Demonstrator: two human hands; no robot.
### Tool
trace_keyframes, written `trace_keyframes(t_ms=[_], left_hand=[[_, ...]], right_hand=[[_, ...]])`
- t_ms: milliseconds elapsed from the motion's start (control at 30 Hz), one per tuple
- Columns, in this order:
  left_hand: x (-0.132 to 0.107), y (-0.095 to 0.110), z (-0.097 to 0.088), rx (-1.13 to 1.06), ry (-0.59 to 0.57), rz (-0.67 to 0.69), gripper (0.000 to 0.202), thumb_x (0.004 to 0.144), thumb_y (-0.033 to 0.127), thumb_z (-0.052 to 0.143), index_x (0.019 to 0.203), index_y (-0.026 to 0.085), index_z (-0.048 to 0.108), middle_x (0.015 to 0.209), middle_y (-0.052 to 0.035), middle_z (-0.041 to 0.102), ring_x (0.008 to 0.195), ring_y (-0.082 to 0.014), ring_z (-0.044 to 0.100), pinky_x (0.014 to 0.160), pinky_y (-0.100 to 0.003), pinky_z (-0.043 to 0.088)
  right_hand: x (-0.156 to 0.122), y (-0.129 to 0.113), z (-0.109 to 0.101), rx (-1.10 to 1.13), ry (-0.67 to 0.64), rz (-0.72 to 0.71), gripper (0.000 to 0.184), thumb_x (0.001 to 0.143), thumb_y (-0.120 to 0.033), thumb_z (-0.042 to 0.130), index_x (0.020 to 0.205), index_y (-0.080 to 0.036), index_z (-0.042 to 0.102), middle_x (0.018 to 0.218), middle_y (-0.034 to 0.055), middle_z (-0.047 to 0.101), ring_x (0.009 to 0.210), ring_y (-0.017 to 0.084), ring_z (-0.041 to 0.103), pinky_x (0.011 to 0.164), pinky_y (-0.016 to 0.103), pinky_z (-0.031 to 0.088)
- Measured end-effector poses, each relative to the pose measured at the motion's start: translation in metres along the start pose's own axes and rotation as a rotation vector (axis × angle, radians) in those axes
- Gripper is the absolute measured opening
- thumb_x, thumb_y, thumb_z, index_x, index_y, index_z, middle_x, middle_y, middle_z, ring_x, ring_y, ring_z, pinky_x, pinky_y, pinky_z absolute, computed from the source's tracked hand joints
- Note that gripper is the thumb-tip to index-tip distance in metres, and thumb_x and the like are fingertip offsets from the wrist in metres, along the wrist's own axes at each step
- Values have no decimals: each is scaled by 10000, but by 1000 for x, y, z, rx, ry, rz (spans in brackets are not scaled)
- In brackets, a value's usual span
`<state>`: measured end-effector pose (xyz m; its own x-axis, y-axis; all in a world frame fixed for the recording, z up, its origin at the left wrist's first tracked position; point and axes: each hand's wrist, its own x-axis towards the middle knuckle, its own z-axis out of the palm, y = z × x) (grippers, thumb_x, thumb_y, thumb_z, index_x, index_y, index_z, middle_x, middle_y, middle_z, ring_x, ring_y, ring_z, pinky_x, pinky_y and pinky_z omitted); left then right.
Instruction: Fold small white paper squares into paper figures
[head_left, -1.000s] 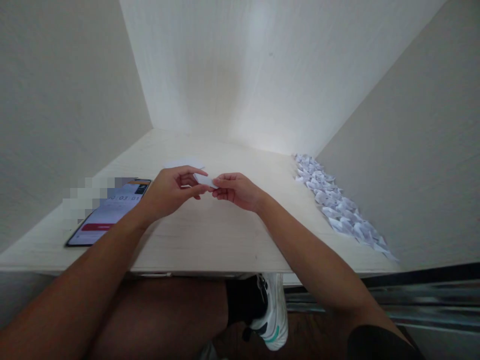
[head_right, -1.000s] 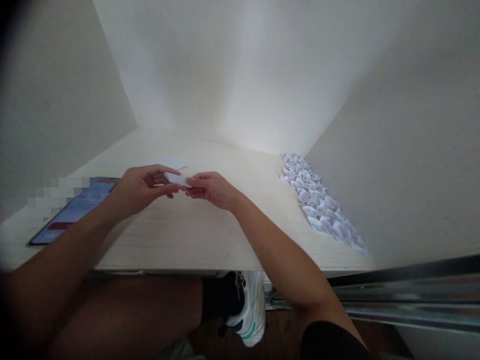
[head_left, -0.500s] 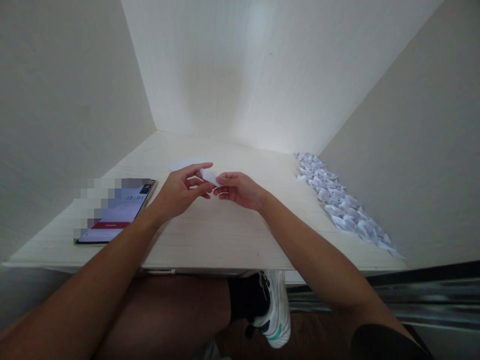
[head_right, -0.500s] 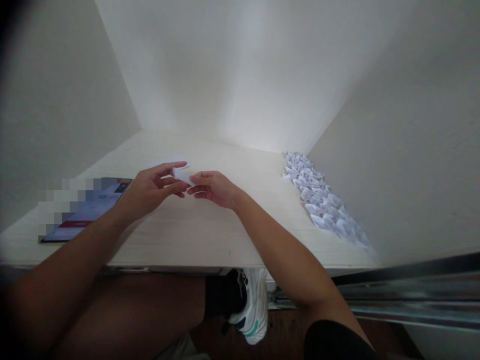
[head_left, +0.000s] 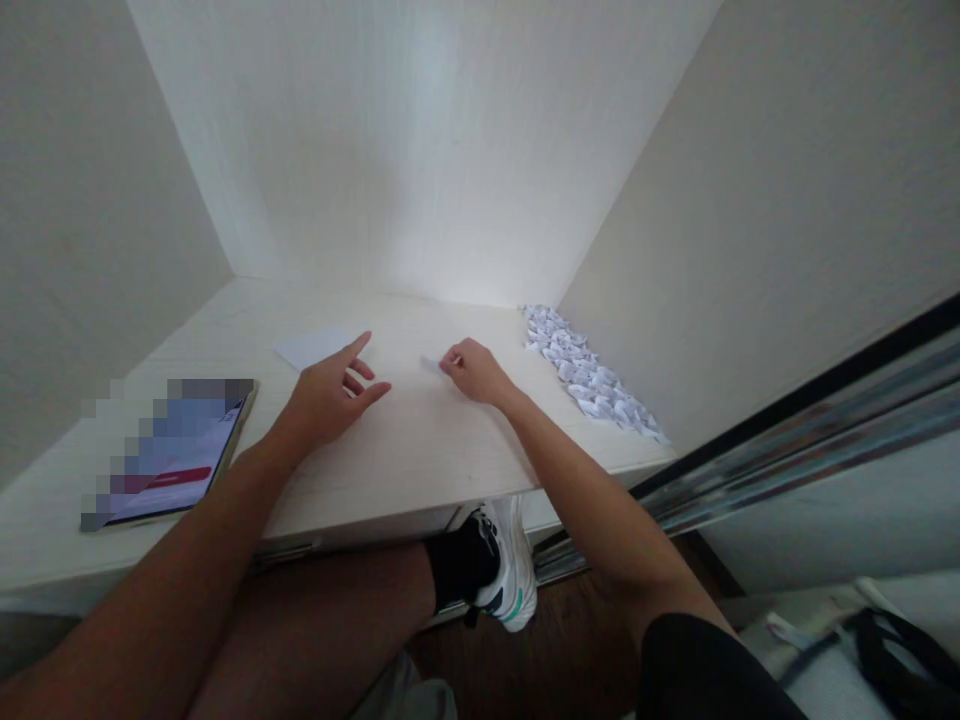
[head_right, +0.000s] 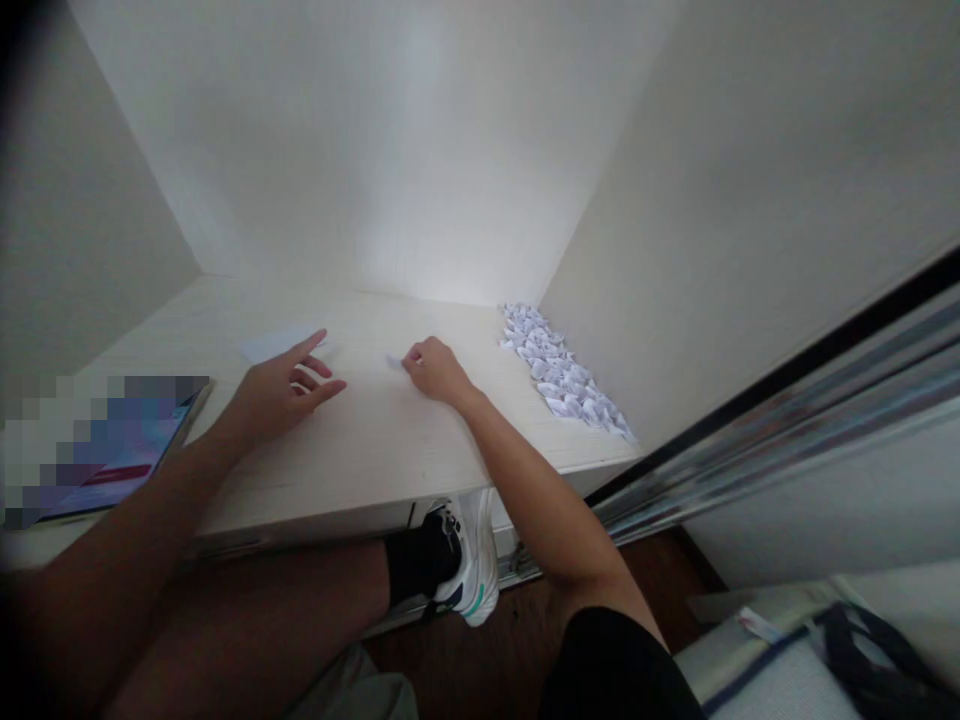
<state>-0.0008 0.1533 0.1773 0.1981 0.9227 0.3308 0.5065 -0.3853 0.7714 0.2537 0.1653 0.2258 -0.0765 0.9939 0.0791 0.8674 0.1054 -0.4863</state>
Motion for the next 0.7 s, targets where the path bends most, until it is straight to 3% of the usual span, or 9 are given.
trace_keyframes(t_ms=[133, 233, 267, 300, 400, 533, 600, 700], left_hand=[[-2, 3, 7, 86, -117, 85, 671, 858, 433, 690, 1466, 155, 631, 936, -55, 776, 656, -171, 675, 768, -346, 589], [-3, 3, 8, 121, -179, 97, 580, 860, 432, 650, 1366, 153, 710, 897, -53, 783, 680, -188, 677, 798, -356, 578], [-3, 2, 8, 133, -187, 99, 559, 859, 434, 643, 1333, 151, 729, 895, -57, 785, 686, -193, 678, 796, -356, 574], [-3, 1, 9, 146, -193, 103, 539, 859, 436, 637, 1303, 150, 745, 898, -61, 787, 693, -197, 680, 791, -355, 569], [-4, -1, 10, 180, -215, 122, 492, 872, 425, 617, 1249, 150, 770, 899, -66, 792, 703, -204, 684, 779, -350, 557], [-10, 3, 17, 198, -228, 159, 426, 904, 370, 592, 1218, 153, 782, 923, -73, 795, 745, -210, 686, 804, -350, 539], [-14, 8, 22, 213, -244, 186, 376, 916, 343, 595, 1186, 168, 791, 939, -71, 796, 779, -211, 688, 822, -347, 529], [-21, 17, 29, 252, -278, 217, 297, 932, 317, 604, 1118, 198, 804, 911, -58, 786, 812, -210, 689, 828, -336, 516]], right_hand=[[-27, 67, -54, -260, 178, 249, 229, 1025, -143, 548, 974, -88, 764, 1219, 264, 720, 1251, 331, 652, 1079, 436, 466], [-34, 103, -84, -373, 205, 396, 189, 1040, -263, 625, 1125, -141, 742, 1250, 177, 719, 1181, 289, 688, 1030, 458, 542], [-32, 108, -92, -395, 204, 426, 268, 1027, -350, 670, 1240, -189, 696, 1314, 108, 694, 1147, 245, 691, 1000, 471, 585], [-30, 112, -100, -406, 208, 447, 336, 1018, -368, 686, 1298, -184, 668, 1335, 109, 679, 1139, 253, 695, 976, 479, 600], [-20, 108, -126, -432, 276, 502, 331, 1035, -381, 659, 1324, -220, 660, 1381, 112, 657, 1156, 247, 685, 976, 458, 604], [-5, 83, -156, -428, 362, 498, 334, 1035, -377, 659, 1326, -213, 659, 1386, 121, 655, 1155, 246, 684, 982, 457, 601], [3, 63, -155, -400, 351, 433, 327, 1035, -380, 658, 1323, -225, 662, 1389, 114, 653, 1161, 247, 682, 980, 454, 602], [17, 21, -125, -293, 182, 251, 358, 1027, -383, 673, 1321, -180, 655, 1326, 111, 683, 1116, 247, 705, 945, 464, 617]])
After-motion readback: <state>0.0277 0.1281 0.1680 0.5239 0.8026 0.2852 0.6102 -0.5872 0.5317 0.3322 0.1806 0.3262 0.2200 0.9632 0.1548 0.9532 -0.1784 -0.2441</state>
